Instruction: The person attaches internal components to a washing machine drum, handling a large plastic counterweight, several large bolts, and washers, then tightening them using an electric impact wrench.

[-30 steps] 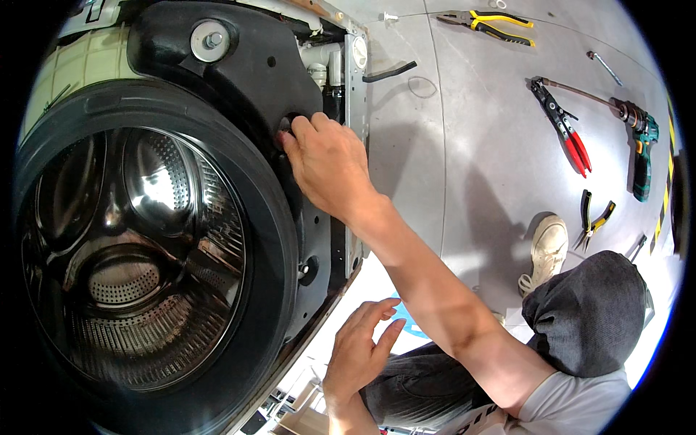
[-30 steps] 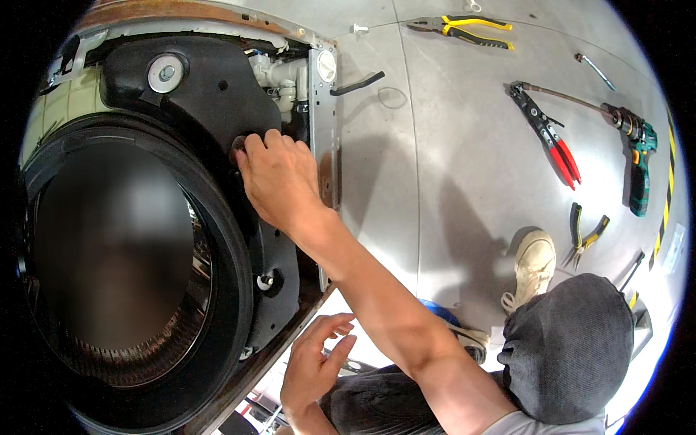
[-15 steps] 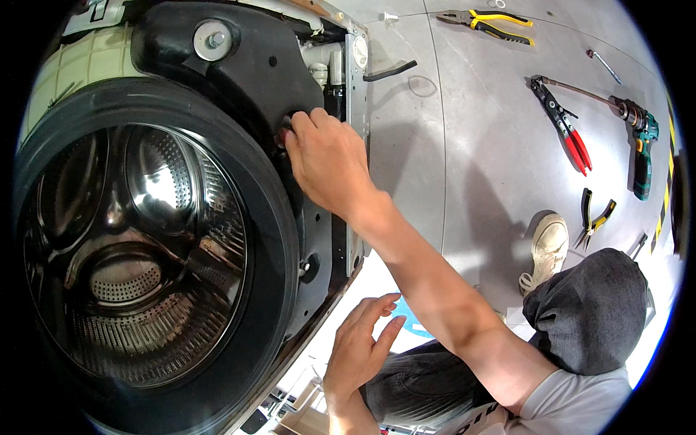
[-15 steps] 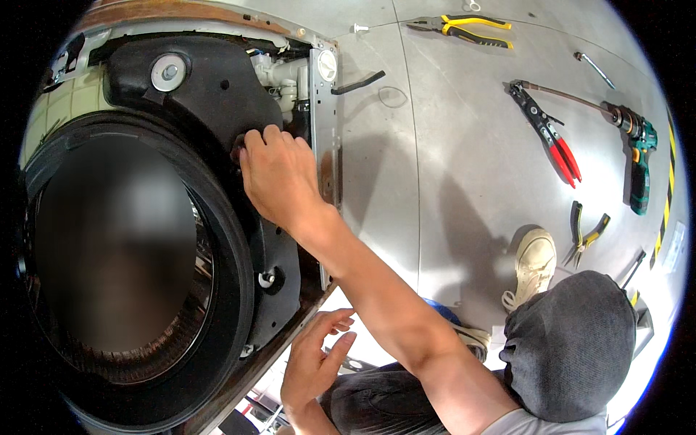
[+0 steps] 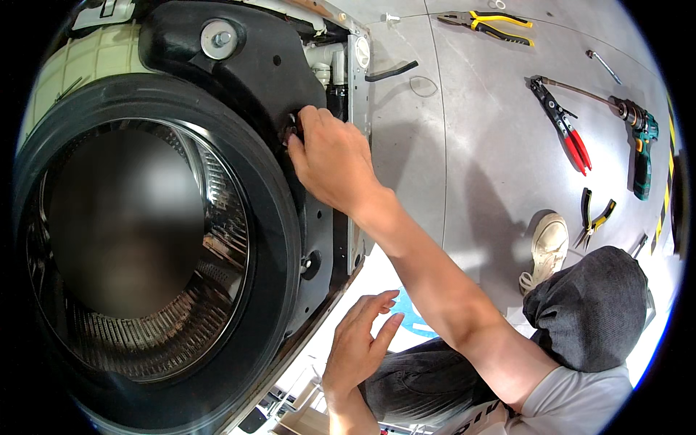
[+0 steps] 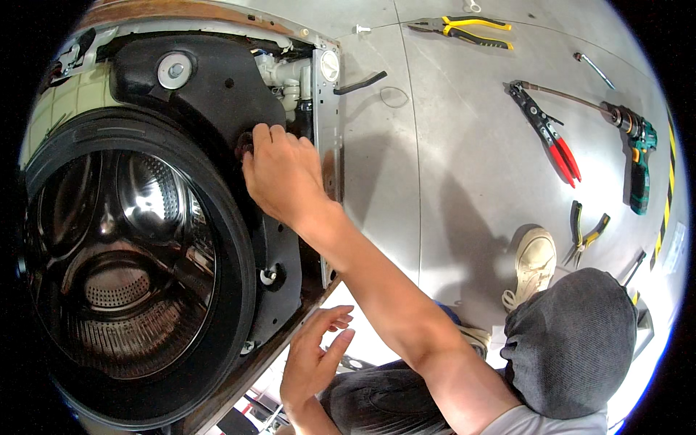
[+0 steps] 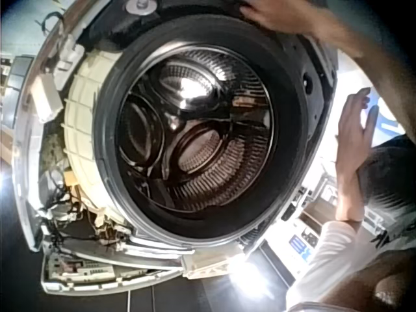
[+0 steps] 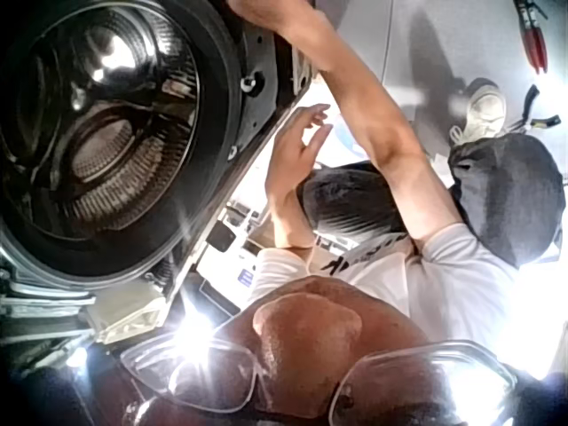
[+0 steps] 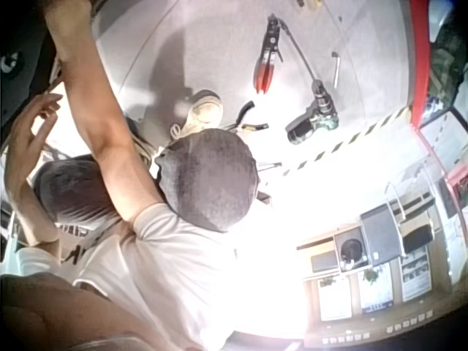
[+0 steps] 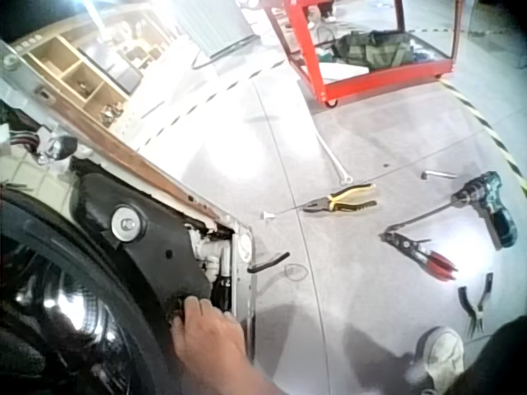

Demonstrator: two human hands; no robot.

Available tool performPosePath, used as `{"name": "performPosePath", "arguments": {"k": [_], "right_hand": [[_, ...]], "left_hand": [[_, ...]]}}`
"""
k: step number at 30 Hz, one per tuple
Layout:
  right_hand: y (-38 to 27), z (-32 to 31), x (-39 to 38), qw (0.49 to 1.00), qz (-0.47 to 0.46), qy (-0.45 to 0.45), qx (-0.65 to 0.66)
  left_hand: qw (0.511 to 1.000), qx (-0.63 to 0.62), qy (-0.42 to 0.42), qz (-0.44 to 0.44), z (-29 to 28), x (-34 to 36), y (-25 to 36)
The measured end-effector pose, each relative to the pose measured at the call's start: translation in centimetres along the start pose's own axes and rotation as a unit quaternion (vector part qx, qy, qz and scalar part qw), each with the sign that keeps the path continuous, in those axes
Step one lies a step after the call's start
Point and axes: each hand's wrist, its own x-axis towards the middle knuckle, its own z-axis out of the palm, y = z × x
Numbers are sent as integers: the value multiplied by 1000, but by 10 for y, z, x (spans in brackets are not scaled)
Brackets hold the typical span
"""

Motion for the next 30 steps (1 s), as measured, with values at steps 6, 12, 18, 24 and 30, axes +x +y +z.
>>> {"name": "performPosePath", "arguments": {"k": [6, 12, 18, 24, 30], "right_hand": [[-4, -3, 4, 999, 5, -34, -18], [-4, -3, 6, 996, 8, -87, -27], [0, -6, 3, 999, 25, -31, 11], [-12, -2, 3, 996, 45, -73, -35], [-10, 9, 3, 993, -13, 109, -50]], "left_hand": [[1000, 3, 4, 2, 1, -2, -1], [1000, 4, 7, 10, 1, -3, -2], [1000, 2, 4, 5, 0, -1, 2], [999, -25, 29, -26, 4, -6, -8], [998, -1, 3, 61, -11, -3, 14]]}}
